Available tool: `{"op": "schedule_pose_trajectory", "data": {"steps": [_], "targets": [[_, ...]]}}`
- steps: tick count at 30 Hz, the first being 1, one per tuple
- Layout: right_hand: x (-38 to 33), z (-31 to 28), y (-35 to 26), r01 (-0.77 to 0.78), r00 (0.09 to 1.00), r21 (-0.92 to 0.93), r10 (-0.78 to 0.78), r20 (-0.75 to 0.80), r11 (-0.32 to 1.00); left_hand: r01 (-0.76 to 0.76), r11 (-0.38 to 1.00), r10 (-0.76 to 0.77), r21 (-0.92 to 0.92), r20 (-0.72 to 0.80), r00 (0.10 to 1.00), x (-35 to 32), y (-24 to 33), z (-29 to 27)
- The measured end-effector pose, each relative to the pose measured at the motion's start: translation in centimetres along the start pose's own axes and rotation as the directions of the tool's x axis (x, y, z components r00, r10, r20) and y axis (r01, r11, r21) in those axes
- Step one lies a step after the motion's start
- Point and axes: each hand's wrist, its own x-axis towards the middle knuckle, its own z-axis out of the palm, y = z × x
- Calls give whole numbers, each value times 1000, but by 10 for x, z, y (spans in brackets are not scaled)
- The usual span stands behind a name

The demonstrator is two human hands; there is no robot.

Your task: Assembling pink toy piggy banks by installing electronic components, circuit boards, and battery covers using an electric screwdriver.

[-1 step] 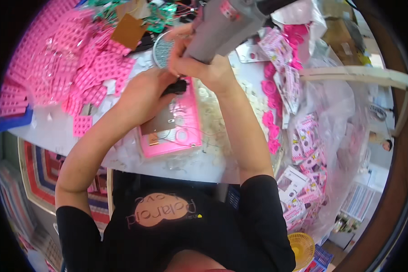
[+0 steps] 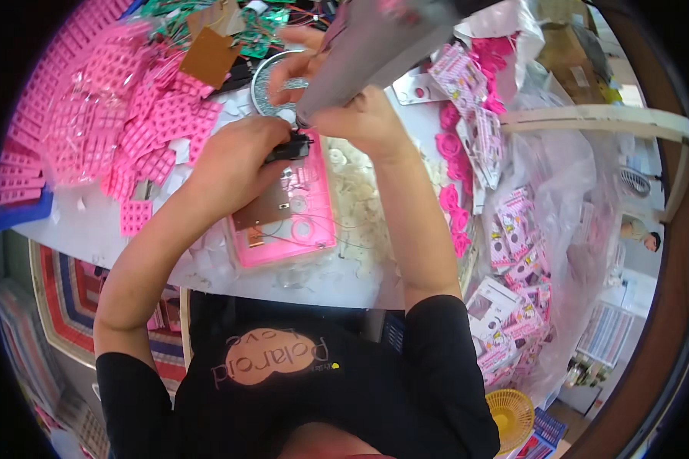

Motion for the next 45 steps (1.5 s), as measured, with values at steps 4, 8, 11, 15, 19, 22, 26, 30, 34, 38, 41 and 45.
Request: {"op": "schedule_pose_trajectory", "data": {"steps": [4,8,11,15,19,22,26,30,34,38,41,45], "targets": [[-51,-81,-28,-312,944,-626,160,-288,715,-61,993,81,98,-224,971,-38,30,-71],[-135,-167,-12,-312,905,-915,213,-369,-257,137,984,-126,112,-100,987,-131,28,-173],[-132,-147,-9,-257,872,-894,310,-378,-367,507,770,-605,387,191,773,-212,33,-219],[-139,-170,1,-293,880,-894,270,-391,-340,571,650,-698,501,99,709,-255,37,-202],[-139,-127,-28,-402,908,-911,168,-384,90,491,857,-508,156,95,856,-200,43,-130],[-150,-62,-36,-352,920,-578,159,-357,736,517,787,-488,-338,172,856,-159,54,-60],[-162,15,-10,99,978,-465,-173,-119,880,672,172,-324,-720,603,729,-88,77,-5],[-161,52,-23,63,983,-548,-146,-109,834,616,165,-246,-770,573,782,-73,67,19],[-144,52,-31,-104,982,-685,-33,-184,721,540,432,-285,-722,458,842,-80,62,12],[-132,46,-14,-44,999,-834,16,-42,550,527,737,-288,-424,508,812,-83,62,-1],[-116,34,10,21,1000,-901,11,29,434,270,957,-234,-105,268,935,-95,58,3],[-101,37,21,-42,990,-958,140,-1,285,-43,999,41,31,88,995,-88,49,22]]}}
